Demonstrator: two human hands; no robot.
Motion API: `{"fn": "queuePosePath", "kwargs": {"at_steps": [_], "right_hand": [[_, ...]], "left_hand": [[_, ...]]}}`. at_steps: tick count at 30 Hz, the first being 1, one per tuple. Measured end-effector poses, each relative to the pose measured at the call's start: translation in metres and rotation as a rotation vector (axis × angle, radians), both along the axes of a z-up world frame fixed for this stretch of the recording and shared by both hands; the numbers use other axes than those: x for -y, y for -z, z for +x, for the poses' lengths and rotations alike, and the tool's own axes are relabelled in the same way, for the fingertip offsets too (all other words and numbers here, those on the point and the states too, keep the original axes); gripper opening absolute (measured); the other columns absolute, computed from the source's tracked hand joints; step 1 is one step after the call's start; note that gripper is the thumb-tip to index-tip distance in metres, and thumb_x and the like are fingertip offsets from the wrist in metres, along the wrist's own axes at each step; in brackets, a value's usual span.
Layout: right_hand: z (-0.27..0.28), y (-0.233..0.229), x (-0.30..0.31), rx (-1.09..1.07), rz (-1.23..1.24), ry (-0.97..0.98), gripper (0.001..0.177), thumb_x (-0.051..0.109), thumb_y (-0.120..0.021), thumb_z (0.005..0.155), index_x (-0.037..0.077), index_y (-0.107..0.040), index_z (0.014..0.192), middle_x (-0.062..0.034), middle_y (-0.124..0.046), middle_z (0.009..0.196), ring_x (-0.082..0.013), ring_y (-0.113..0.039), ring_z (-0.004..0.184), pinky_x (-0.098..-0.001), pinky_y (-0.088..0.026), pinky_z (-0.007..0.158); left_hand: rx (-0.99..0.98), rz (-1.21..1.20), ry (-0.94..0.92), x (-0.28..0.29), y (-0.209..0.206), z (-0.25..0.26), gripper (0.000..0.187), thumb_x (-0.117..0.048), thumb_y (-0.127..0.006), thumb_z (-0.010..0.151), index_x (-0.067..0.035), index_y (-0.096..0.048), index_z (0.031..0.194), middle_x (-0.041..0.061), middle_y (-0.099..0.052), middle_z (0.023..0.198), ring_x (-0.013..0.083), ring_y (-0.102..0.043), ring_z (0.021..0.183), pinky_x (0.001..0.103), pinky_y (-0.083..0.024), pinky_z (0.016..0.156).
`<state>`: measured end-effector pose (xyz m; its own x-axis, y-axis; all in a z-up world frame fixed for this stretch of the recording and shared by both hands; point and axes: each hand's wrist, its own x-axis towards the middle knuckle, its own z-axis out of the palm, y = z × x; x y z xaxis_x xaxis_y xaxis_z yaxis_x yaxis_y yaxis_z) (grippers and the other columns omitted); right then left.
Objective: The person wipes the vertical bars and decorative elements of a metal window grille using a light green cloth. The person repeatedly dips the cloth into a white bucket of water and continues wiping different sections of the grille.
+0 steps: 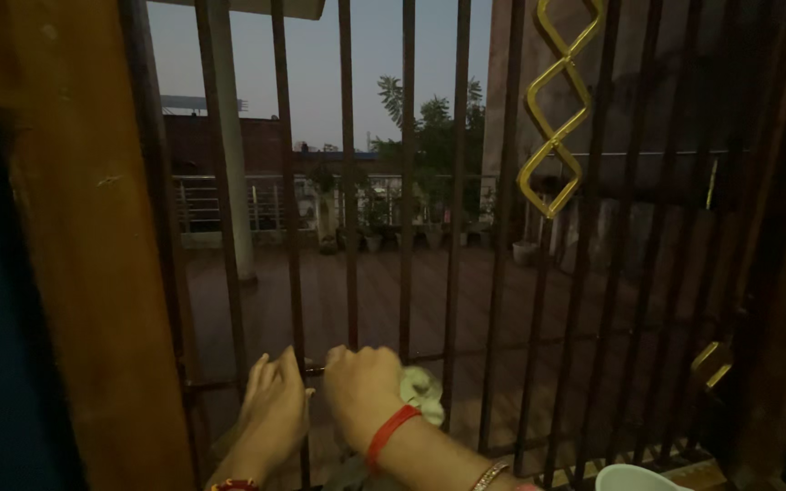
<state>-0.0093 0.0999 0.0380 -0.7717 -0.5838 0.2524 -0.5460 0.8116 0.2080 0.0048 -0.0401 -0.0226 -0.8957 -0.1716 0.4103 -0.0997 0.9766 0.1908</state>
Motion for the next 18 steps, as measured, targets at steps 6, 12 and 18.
{"fn": "queuePosePath", "kwargs": {"at_steps": [6, 12, 18], "right_hand": [[-0.01, 0.0, -0.015, 0.579, -0.589, -0.151, 0.051, 0.026, -0.064, 0.093, 0.017, -0.052, 0.142, -0.011, -0.071, 0.114, -0.0288, -0.072, 0.104, -0.043, -0.057, 0.09], [-0.004, 0.016, -0.015, -0.095, -0.118, -0.121, 0.042, 0.022, -0.067, 0.095, 0.01, -0.056, 0.135, -0.0091, -0.076, 0.101, -0.0274, -0.075, 0.091, -0.0404, -0.056, 0.072], [0.001, 0.003, 0.0, -0.141, 0.26, -0.003, 0.071, 0.026, -0.078, 0.084, -0.005, -0.045, 0.139, -0.0088, -0.075, 0.094, -0.0221, -0.075, 0.085, -0.0327, -0.056, 0.062]], "left_hand": [[0.031, 0.02, -0.015, -0.003, -0.001, -0.003, 0.065, -0.015, -0.051, 0.102, 0.014, -0.017, 0.149, 0.014, -0.064, 0.129, 0.0223, -0.037, 0.145, 0.044, -0.006, 0.13], [-0.025, 0.004, -0.01, -0.003, 0.001, -0.005, 0.067, -0.017, -0.053, 0.099, 0.013, -0.017, 0.148, 0.015, -0.062, 0.132, 0.0241, -0.036, 0.144, 0.045, -0.006, 0.128], [0.014, 0.035, -0.02, -0.01, -0.007, 0.002, 0.067, -0.012, -0.052, 0.099, 0.014, -0.015, 0.148, 0.017, -0.06, 0.134, 0.0244, -0.035, 0.146, 0.045, -0.005, 0.129]]}}
